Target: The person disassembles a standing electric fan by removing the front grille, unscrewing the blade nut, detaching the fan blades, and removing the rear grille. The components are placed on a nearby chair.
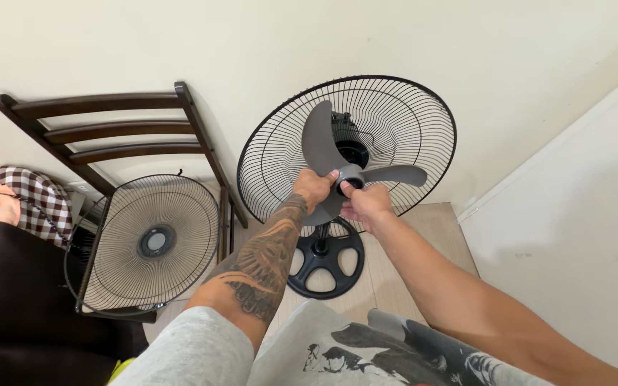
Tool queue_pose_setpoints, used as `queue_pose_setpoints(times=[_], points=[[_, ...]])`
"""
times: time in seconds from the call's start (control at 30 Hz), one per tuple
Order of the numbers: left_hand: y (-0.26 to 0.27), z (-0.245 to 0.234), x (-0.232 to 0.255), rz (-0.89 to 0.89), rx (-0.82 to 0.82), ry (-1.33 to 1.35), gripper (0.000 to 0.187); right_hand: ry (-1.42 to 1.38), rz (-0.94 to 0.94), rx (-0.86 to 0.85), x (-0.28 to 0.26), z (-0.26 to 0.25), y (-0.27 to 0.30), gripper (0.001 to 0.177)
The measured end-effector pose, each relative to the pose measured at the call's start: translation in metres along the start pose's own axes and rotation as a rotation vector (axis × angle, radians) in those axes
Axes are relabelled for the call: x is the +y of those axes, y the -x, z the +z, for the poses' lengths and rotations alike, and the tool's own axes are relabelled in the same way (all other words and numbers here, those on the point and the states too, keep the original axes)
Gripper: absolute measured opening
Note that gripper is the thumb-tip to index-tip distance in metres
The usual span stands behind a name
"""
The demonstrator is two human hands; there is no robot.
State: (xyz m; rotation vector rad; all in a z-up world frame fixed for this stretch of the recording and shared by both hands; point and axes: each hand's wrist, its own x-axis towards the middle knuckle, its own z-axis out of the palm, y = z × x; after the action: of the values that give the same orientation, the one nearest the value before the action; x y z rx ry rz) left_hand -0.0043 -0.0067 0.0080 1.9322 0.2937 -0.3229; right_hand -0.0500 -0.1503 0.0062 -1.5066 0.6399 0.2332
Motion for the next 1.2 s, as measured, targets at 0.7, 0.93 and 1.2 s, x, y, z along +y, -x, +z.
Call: queue_pose_setpoints(times=[0.7, 0.93, 1.2], points=[[0.009, -0.007, -0.005, 0.04, 0.022, 0.164, 0.053, -0.432, 0.133, -0.08, 0.021, -0.013, -0.006, 0.069], [0.039, 0.021, -0.038, -0.356, -0.139, 0.503, 0.051, -0.069, -0.083, 0.101, 0.018, -0.031, 0.01, 0.051], [0.021, 0.038, -0.043, -0.436, -0.464, 0.858, 0.058, 0.025, 0.001, -0.077, 0.038, -0.052, -0.015, 0.039]])
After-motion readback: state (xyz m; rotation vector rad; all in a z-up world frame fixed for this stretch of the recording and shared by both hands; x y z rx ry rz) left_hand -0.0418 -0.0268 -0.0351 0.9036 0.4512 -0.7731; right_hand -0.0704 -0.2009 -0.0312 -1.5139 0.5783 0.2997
